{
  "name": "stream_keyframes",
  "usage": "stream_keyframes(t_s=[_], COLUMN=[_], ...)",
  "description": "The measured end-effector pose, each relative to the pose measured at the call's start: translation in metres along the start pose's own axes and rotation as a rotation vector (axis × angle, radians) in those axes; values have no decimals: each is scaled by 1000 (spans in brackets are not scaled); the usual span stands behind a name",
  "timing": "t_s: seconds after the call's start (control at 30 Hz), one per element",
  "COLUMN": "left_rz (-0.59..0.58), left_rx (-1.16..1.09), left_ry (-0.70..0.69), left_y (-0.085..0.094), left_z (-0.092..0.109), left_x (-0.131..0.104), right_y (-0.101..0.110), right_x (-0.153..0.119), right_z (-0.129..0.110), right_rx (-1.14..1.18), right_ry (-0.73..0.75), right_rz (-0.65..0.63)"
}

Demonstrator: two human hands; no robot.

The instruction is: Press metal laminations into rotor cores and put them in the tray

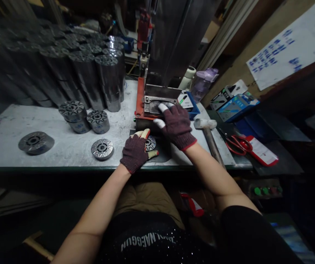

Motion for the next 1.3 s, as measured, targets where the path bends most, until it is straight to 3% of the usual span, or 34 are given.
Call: stream_keyframes(t_s=[0.2, 0.3, 0.4, 0.47, 0.57, 0.67, 0.8, 0.9, 1.07, 1.13, 1.3], left_rz=[-51, -45, -49, -57, -54, -53, -20, 12, -52, -103, -138], left_rx=[-44, -43, -51, -68, -91, -102, -79, -9, 96, 131, 138], left_ry=[-52, -49, -46, -53, -68, -77, -52, 12, -103, -130, -109], left_y=[-5, -3, -3, -4, -4, -4, 0, 4, -5, -11, -15], left_z=[3, 3, 2, 2, 0, -1, 0, -2, 12, 15, 12], left_x=[-1, 0, -1, -1, -3, -3, -2, -1, -4, -4, -2], right_y=[-3, 3, 1, -10, -31, -37, -41, -40, -4, -1, 0], right_x=[27, 13, -20, -40, -57, -53, -45, -42, -11, 6, 30], right_z=[-4, -1, -7, -24, -53, -64, -65, -45, -2, 2, -4], right_rx=[27, 57, 174, 216, 150, 43, 8, 36, 3, 15, 34], right_ry=[127, 76, 57, 130, 296, 372, 378, 225, 5, 5, 90], right_rz=[-36, -46, -37, -110, -345, -493, -548, -469, -38, 8, -18])
Point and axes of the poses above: each hand's wrist, its own x-axis towards the middle knuckle, its own y-axis out of the back of the hand, z = x × y, the point moved 10 cm from there along x, towards the middle knuckle, and after that the axes turned 15 degrees about -x, right-handed, at the moved point
